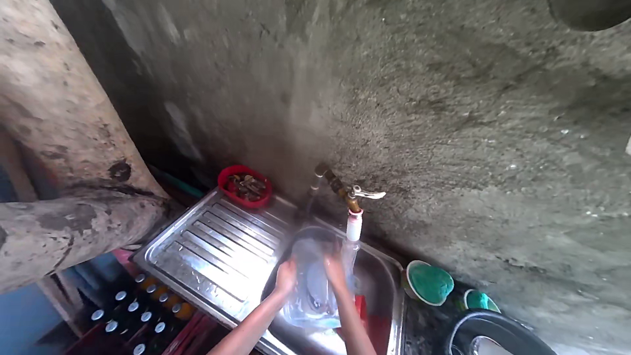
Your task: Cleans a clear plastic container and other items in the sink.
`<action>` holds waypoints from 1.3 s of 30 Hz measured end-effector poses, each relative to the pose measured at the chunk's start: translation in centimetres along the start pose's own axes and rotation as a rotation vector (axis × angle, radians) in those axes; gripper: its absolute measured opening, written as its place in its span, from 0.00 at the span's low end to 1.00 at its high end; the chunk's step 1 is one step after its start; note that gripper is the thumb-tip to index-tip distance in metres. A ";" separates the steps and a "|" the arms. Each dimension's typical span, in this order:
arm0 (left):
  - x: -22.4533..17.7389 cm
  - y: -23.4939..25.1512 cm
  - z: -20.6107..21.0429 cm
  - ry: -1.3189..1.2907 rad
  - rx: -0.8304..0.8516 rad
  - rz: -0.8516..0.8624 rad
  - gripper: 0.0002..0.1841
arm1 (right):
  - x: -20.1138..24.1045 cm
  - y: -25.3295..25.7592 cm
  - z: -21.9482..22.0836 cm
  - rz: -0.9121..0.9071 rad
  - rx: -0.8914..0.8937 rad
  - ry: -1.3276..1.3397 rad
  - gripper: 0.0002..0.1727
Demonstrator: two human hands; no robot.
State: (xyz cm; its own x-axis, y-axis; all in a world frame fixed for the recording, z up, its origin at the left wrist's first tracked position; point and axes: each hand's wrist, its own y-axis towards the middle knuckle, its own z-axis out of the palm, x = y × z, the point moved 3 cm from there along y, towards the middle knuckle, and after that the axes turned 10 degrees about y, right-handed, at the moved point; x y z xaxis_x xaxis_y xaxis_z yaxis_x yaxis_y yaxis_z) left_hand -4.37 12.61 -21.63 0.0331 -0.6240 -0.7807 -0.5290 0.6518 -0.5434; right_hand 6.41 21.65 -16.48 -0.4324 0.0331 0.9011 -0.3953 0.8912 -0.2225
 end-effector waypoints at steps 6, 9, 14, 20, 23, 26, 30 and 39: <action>0.2 2.0 -1.7 -0.242 -0.051 -0.019 0.29 | -5.3 -5.8 0.3 -0.196 -0.009 -0.135 0.44; 1.2 2.3 -2.0 -0.289 -0.012 -0.037 0.28 | -8.2 -2.8 -1.6 0.033 -0.010 0.022 0.32; 3.6 3.4 -1.5 -0.463 0.099 -0.040 0.30 | -10.7 0.4 -7.0 0.110 -0.218 0.350 0.27; 3.7 4.9 1.2 -0.290 0.188 0.114 0.30 | -12.4 -1.1 -8.8 0.236 -0.210 0.581 0.23; 2.9 4.8 2.2 -0.104 0.257 0.159 0.25 | -13.4 -1.3 -9.4 0.268 -0.347 0.634 0.21; 0.9 3.5 3.5 -0.108 0.364 0.092 0.31 | -13.5 -2.5 -10.9 0.286 -0.526 0.441 0.22; -2.8 3.1 5.3 0.113 0.425 0.359 0.31 | -12.7 -5.1 -11.9 0.291 -0.675 0.284 0.23; -7.7 -0.9 9.8 0.729 0.321 0.932 0.25 | -14.0 -7.0 -9.8 0.358 -0.707 0.430 0.25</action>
State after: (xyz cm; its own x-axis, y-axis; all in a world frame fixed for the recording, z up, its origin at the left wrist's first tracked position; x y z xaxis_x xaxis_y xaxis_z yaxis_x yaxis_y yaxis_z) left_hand 4.16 20.98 -18.14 -0.7830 0.1097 -0.6123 0.1397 0.9902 -0.0013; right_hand 23.13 19.35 -23.87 -0.0372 0.4017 0.9150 0.3567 0.8607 -0.3633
